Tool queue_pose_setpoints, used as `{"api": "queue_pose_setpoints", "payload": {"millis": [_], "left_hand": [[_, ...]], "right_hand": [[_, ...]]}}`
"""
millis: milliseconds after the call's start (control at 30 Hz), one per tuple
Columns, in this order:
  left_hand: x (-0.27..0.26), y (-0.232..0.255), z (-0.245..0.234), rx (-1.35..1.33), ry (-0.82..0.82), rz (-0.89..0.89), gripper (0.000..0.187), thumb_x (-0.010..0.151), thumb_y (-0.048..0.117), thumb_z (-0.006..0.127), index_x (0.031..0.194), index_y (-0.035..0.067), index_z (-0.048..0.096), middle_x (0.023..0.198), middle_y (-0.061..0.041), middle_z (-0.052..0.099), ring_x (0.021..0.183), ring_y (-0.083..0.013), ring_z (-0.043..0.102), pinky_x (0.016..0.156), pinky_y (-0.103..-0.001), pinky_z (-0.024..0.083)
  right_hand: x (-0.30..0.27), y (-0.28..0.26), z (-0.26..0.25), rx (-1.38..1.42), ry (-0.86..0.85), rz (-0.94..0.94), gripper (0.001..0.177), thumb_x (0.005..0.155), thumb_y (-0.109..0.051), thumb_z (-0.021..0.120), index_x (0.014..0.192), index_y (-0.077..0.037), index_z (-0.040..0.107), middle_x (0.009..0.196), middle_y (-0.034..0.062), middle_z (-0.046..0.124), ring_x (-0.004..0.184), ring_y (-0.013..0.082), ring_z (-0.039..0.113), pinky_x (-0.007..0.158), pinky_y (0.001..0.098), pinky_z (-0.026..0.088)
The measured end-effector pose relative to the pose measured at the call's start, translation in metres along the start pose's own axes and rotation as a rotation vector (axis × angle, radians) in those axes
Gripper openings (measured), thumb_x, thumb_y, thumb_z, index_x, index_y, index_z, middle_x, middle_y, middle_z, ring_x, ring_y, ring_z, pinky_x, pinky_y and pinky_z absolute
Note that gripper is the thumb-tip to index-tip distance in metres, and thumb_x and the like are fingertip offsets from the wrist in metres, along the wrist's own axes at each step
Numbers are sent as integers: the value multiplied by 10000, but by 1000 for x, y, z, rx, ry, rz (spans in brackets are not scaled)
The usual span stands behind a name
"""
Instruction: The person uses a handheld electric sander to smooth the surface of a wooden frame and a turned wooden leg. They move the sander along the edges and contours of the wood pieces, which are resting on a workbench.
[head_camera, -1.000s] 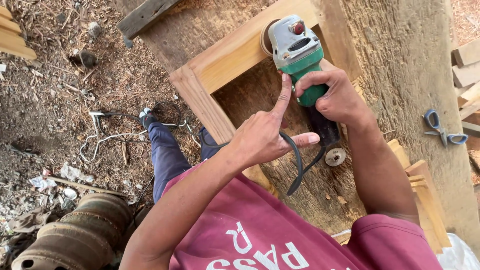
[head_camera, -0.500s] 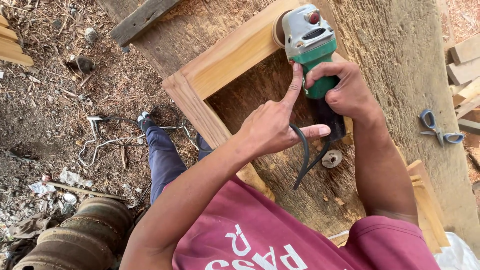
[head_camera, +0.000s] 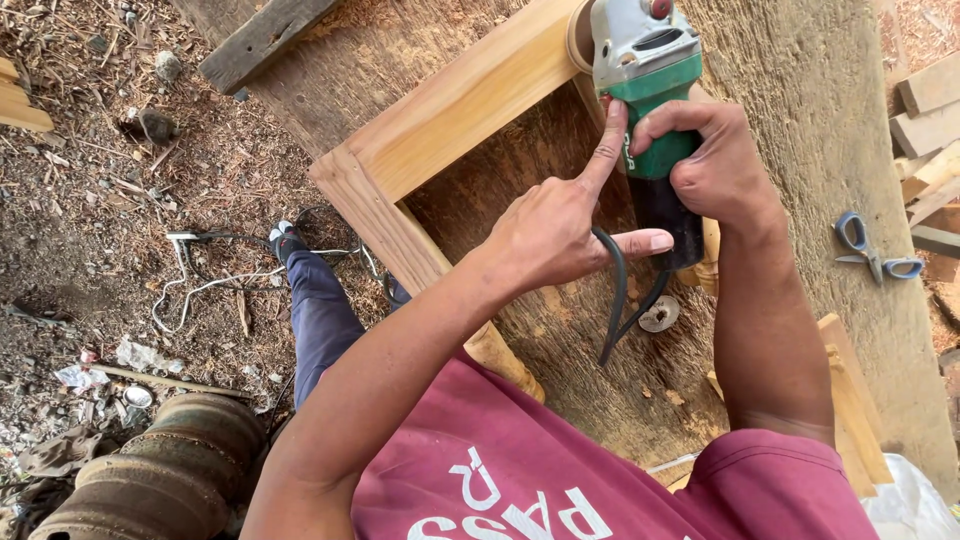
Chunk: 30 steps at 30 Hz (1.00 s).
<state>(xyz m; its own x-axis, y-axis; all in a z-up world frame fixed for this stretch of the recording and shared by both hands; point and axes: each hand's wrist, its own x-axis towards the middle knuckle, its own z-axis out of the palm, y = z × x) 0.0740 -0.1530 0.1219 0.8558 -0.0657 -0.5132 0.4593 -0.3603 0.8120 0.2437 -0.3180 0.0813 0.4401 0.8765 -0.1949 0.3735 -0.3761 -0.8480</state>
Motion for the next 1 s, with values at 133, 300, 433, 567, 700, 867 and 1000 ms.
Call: {"api": "queue_pose_setpoints", "payload": {"millis": [133, 300, 433, 567, 700, 867, 1000], "left_hand": [[9, -4, 5, 16, 20, 31, 1173, 826, 808, 509, 1592, 304, -222, 1046, -345, 715, 1042, -518, 685, 861, -585, 524], [16, -5, 6, 3, 31, 62, 1153, 837, 798, 514, 1601, 301, -193, 1054, -346, 717, 1036, -526, 683, 876, -578, 520], [21, -1, 1, -9, 21, 41, 1139, 807, 820, 492, 1602, 342, -169, 1093, -334, 718, 1081, -506, 682, 896, -596, 522], [16, -3, 3, -20, 56, 89, 1114, 830, 824, 471, 1594, 342, -182, 1210, -311, 707, 1129, -498, 671, 933, -590, 505], [-16, -6, 3, -96, 99, 73, 1134, 798, 810, 488, 1604, 344, -160, 1115, -360, 703, 1045, -530, 688, 865, -584, 528], [-73, -18, 0, -187, 109, -22, 1167, 771, 778, 491, 1616, 315, -166, 947, -431, 670, 957, -546, 704, 787, -611, 536], [-101, -43, 14, -131, 148, -112, 1196, 789, 798, 501, 1612, 284, -198, 700, -281, 656, 775, -482, 713, 723, -579, 544]], "right_hand": [[0, 0, -3, 14, 22, -8, 527, 579, 108, 348, 939, -44, 701, 1095, 123, 655, 1085, 246, 627, 898, 311, 506], [-3, 10, -8, -7, 49, -5, 519, 586, 105, 369, 948, -59, 703, 1067, 101, 644, 1074, 231, 609, 921, 311, 496], [-4, 19, -9, 29, 104, -76, 524, 561, 42, 347, 961, -27, 678, 1036, 89, 677, 1072, 228, 634, 1007, 335, 505], [-10, 16, -4, 44, 155, -49, 518, 573, 12, 356, 981, -24, 673, 1057, 99, 683, 1071, 223, 652, 972, 326, 532], [-10, -9, 11, 68, 108, -98, 536, 553, 30, 330, 965, -1, 672, 1085, 143, 697, 1127, 282, 680, 1007, 355, 557], [2, -48, 48, 68, -21, -178, 501, 554, 15, 349, 912, -78, 687, 1218, 172, 641, 1195, 308, 615, 1012, 383, 503], [10, -61, 77, 87, -197, -220, 508, 556, 103, 387, 910, -70, 707, 1228, 201, 630, 1189, 342, 622, 1010, 401, 522]]}}
